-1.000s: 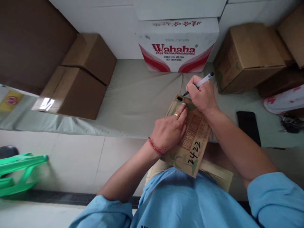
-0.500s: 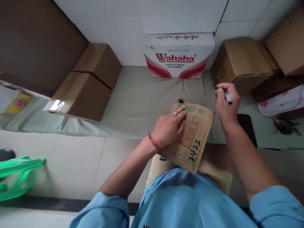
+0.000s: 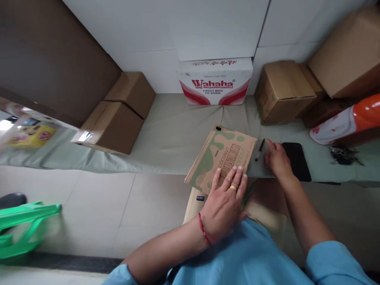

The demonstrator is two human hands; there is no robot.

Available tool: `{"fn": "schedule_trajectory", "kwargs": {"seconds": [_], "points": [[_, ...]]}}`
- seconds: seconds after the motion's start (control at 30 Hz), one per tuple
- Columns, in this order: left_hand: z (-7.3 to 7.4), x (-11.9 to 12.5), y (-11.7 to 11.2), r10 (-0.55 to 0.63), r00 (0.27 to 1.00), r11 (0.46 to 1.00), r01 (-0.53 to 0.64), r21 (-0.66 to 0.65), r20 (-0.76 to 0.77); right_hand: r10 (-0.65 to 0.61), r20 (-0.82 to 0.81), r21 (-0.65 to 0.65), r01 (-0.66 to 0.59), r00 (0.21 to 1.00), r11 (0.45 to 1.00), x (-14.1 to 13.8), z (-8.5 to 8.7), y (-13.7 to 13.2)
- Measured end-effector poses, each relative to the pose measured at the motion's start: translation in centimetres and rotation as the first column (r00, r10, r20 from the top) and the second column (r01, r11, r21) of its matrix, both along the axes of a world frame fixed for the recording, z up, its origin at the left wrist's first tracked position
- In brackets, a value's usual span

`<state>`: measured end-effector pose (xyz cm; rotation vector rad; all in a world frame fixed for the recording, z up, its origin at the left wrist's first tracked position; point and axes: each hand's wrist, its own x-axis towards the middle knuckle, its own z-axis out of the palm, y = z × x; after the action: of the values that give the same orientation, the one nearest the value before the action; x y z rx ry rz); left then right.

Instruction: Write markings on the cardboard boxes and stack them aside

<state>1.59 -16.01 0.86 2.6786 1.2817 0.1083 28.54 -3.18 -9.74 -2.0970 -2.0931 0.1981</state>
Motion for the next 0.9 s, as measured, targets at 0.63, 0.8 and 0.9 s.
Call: {"fn": "schedule_trajectory", "kwargs": {"seconds": [0.63, 0.8, 0.9], "points": [[1.2, -5.0, 8.1, 0.269, 0.953, 0.962, -0.26, -0.083, 0.138, -0.494, 0.142, -0.047, 0.504, 0.858, 0.862, 7.9, -1.9, -6.1], [-1.0, -4.0, 10.3, 0.263, 0.954, 0.964, -0.266, -0.001, 0.145, -0.484, 0.118, -0.067, 0.494, 0.867, 0.867, 9.1, -2.3, -5.4], [-1.6, -4.5, 10.4, 0.268, 0.945, 0.962, -0.275, 0.01, 0.19, -0.54, -0.02, -0.097, 0.536, 0.842, 0.839, 8.8, -1.8, -5.4]]}}
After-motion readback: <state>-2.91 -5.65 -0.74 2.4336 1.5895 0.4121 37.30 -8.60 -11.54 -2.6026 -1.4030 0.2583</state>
